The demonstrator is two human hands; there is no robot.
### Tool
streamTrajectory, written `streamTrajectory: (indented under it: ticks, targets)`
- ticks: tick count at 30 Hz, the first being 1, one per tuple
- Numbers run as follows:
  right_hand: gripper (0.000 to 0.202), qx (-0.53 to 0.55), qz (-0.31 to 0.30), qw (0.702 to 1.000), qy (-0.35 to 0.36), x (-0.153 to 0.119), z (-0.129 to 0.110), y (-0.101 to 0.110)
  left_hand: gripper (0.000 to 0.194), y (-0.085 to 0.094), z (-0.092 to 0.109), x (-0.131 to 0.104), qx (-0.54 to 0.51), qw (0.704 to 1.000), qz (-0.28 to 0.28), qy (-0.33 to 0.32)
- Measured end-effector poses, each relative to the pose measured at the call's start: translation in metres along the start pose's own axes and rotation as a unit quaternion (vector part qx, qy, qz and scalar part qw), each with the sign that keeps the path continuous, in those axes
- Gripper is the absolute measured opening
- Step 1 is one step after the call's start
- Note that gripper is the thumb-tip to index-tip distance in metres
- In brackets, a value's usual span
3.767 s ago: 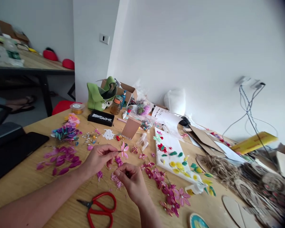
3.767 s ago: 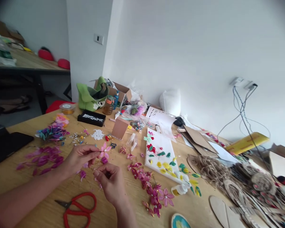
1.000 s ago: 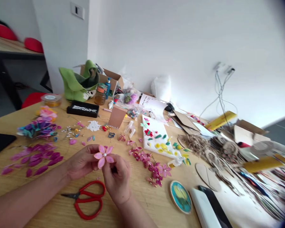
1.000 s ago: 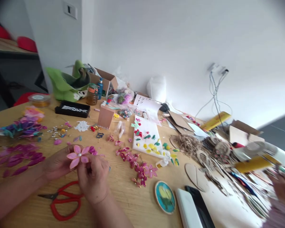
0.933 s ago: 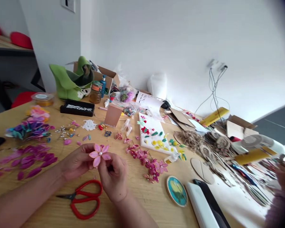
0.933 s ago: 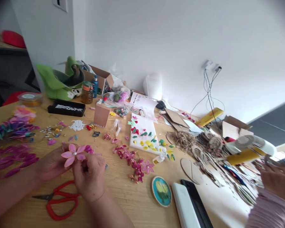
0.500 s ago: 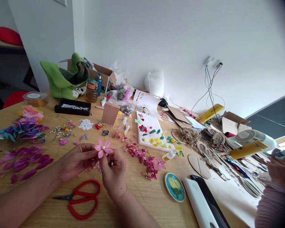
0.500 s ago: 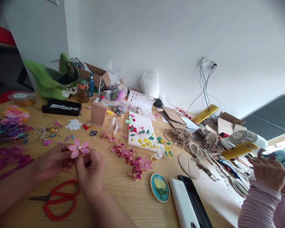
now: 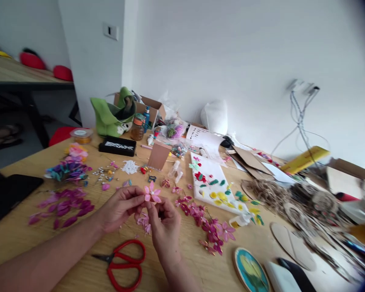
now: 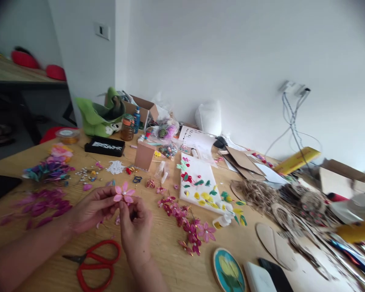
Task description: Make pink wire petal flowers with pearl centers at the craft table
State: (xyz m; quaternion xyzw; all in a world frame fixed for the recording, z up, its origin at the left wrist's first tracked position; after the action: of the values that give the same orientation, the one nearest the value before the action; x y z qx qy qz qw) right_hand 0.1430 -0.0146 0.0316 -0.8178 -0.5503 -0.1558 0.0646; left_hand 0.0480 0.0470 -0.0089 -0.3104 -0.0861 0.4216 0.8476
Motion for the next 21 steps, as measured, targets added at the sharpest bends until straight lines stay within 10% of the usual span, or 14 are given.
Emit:
streamTrajectory:
  ticks: [14, 21]
  targets:
    - [0.019, -0.279, -0.096, 0.937, 0.189, -0.009, -0.015, -0.015, 0.021, 0.023, 0.017, 0.003, 0.249, 0.96, 0.116, -0.055]
    - [0.02, -0.333, -0.087, 0.919, 0.193, 0.002, -0.014, -0.004, 0.021, -0.014, 0.024, -0.009, 0.673, 0.699, 0.025, -0.24]
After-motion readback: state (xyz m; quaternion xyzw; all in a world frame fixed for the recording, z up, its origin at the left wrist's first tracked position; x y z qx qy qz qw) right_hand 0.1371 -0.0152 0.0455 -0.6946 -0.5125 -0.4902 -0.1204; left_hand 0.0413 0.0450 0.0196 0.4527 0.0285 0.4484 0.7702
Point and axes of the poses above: each hand's wrist, its own x-axis towards the middle knuckle, its own y-axis out of the back of the hand, z = x × y, the point moved 8 cm from there along x, towards the middle knuckle, and after that the axes turned 1 degree about y, right-handed, at the moved point
